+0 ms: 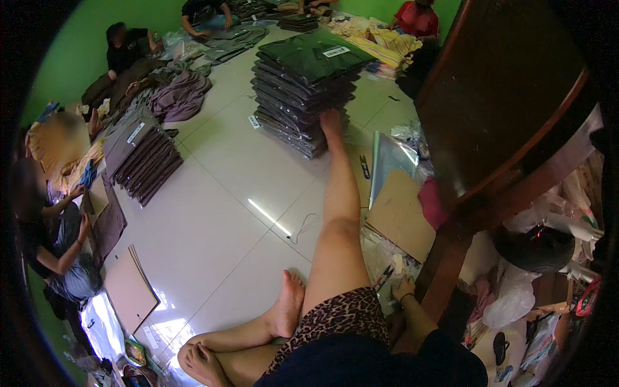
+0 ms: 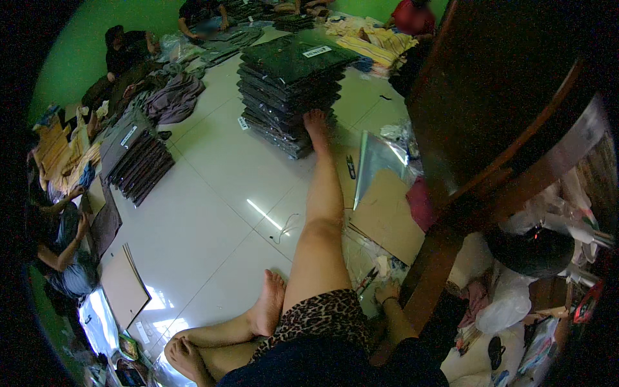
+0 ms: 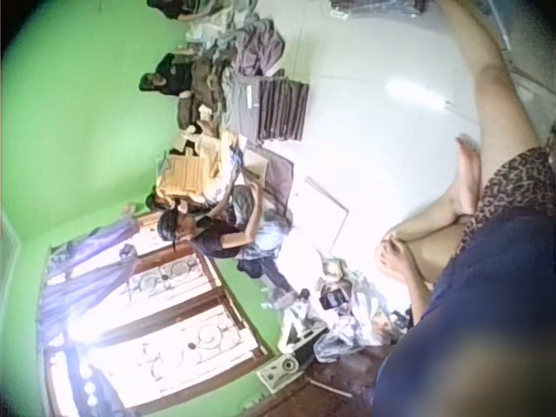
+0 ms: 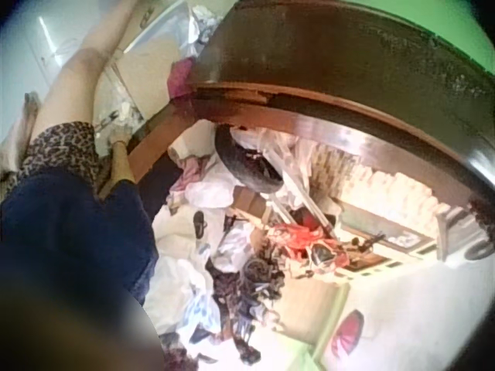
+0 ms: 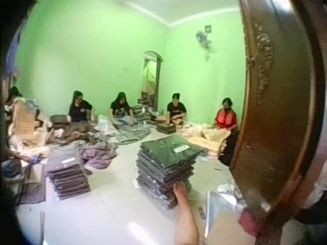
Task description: The person folds a black long-sleeved shirt using a cardboard template, places it into a clear plastic bag, and stacks it with other packaged items. The person repeats this process for multiple shirts.
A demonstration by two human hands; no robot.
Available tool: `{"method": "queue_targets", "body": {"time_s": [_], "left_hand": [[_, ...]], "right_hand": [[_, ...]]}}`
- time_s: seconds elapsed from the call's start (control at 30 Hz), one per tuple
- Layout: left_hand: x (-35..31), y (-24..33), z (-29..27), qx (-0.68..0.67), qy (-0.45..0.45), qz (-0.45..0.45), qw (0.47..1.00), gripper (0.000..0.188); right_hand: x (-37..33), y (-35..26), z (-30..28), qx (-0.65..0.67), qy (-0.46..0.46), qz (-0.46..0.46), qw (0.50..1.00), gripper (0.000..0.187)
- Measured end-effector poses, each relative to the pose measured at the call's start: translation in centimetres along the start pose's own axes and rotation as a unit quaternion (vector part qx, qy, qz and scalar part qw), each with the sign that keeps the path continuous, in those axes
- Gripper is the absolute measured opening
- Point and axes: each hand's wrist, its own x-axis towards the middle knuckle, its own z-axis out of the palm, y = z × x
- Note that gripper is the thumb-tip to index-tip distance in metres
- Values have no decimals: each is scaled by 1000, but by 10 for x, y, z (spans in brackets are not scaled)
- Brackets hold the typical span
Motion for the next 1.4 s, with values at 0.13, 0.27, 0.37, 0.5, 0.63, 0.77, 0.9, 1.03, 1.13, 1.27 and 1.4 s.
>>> {"method": "queue_targets", "body": {"time_s": [0.13,0.27,0.37,0.5,0.63,0.77,0.9,1.03,1.13,1.27,1.4], "left_hand": [[-4,-3,-3,16,5,32,999,24],[-4,-3,-4,-56,12,9,998,20],[-3,-3,-4,-48,13,-5,999,17],[-5,-3,-8,-41,1,-4,999,16],[-6,-5,-13,-51,1,-1,999,15],[-6,-3,-14,-54,12,3,998,13],[-7,0,-12,-21,17,3,1000,14],[-8,0,-13,4,0,-13,1000,15],[-9,-2,-12,-23,1,-10,1000,15],[-9,-5,-7,3,22,1,1000,15],[-9,-9,-5,2,15,15,1000,16]], "right_hand": [[-6,27,-36,75,307,-158,935,48],[-55,46,-130,178,374,1,910,39],[-11,-97,-171,301,402,-165,849,39],[169,-407,-164,288,341,-356,821,39],[312,-501,-140,92,369,-372,847,40],[338,-499,-134,95,335,-353,868,51],[328,-508,-139,98,386,-383,833,48],[332,-511,-142,164,341,-384,842,45],[334,-505,-140,50,365,-388,845,45],[321,-502,-137,-89,436,-361,819,41],[288,-499,-140,296,376,-360,801,46]]}}
